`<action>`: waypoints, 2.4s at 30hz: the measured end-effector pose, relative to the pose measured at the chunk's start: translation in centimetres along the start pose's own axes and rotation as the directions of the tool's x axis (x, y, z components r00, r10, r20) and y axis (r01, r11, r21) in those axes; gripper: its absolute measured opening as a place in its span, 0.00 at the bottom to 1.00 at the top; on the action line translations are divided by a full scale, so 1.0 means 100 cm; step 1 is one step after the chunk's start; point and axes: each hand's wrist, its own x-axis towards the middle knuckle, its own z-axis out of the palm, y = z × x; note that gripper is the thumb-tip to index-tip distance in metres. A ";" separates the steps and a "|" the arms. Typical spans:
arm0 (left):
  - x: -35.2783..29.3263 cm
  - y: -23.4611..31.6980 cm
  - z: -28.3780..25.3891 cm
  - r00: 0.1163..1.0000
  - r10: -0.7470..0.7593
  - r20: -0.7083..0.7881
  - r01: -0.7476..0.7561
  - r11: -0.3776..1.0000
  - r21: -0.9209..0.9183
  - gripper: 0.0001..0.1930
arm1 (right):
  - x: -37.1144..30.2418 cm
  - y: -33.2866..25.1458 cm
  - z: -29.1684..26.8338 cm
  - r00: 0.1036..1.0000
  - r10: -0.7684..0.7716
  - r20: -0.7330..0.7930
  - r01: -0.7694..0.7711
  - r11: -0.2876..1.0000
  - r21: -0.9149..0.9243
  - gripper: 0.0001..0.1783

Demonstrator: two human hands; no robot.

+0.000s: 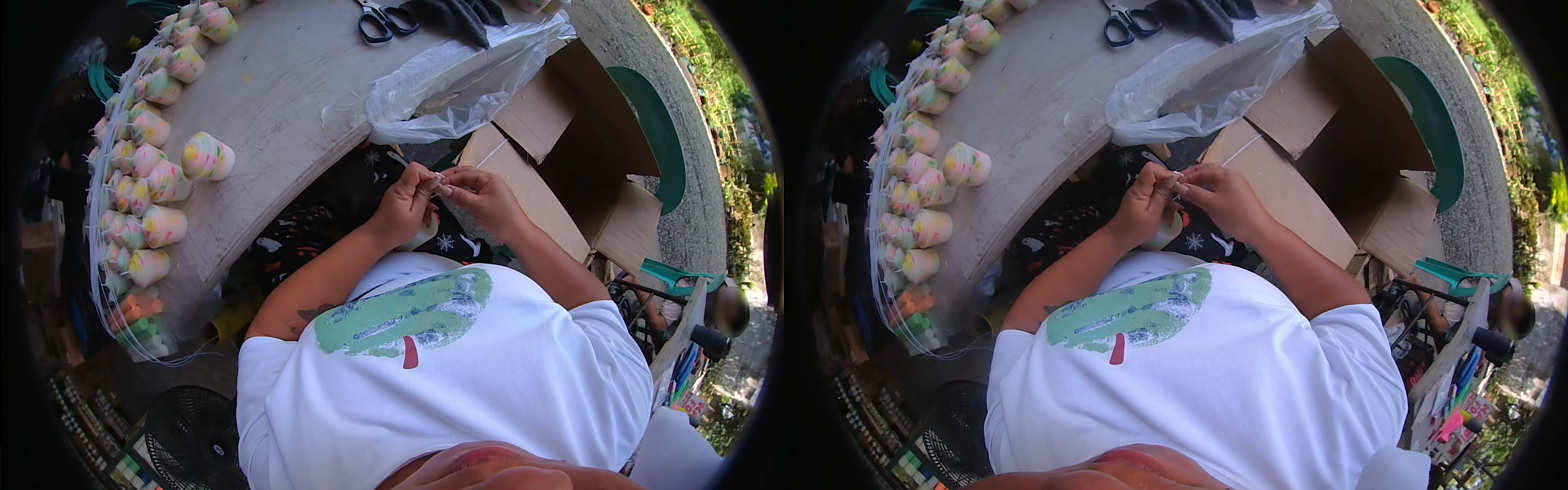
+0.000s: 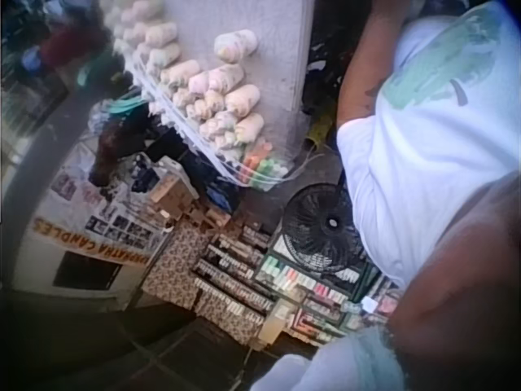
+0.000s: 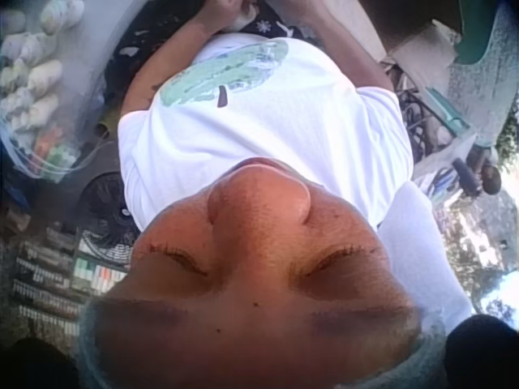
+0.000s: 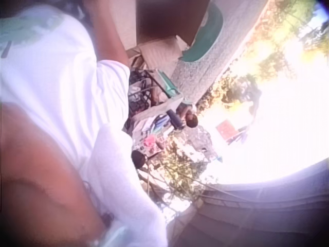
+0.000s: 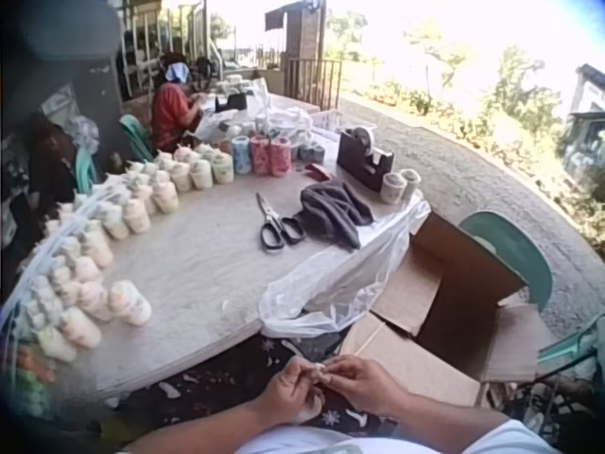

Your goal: The person assembles small multicolored candles by inserting wicks and tying them with white string. They use scissors to trim the wicks and string, then place the finished candles on the table. The process is repeated for multiple candles.

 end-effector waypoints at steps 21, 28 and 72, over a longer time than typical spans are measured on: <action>0.002 0.009 -0.001 0.996 -0.067 0.050 0.062 0.994 0.094 0.05 | -0.012 -0.006 -0.018 0.998 0.054 0.024 -0.033 0.851 -0.524 0.06; 0.002 0.013 -0.005 0.993 -0.084 0.088 0.092 0.992 -0.091 0.06 | -0.004 -0.012 -0.021 0.894 0.247 0.375 -0.316 0.939 0.134 0.10; 0.003 0.009 0.002 0.999 0.047 -0.014 -0.044 0.988 0.145 0.14 | -0.013 -0.009 0.005 0.992 -0.127 -0.005 0.116 0.927 -0.357 0.09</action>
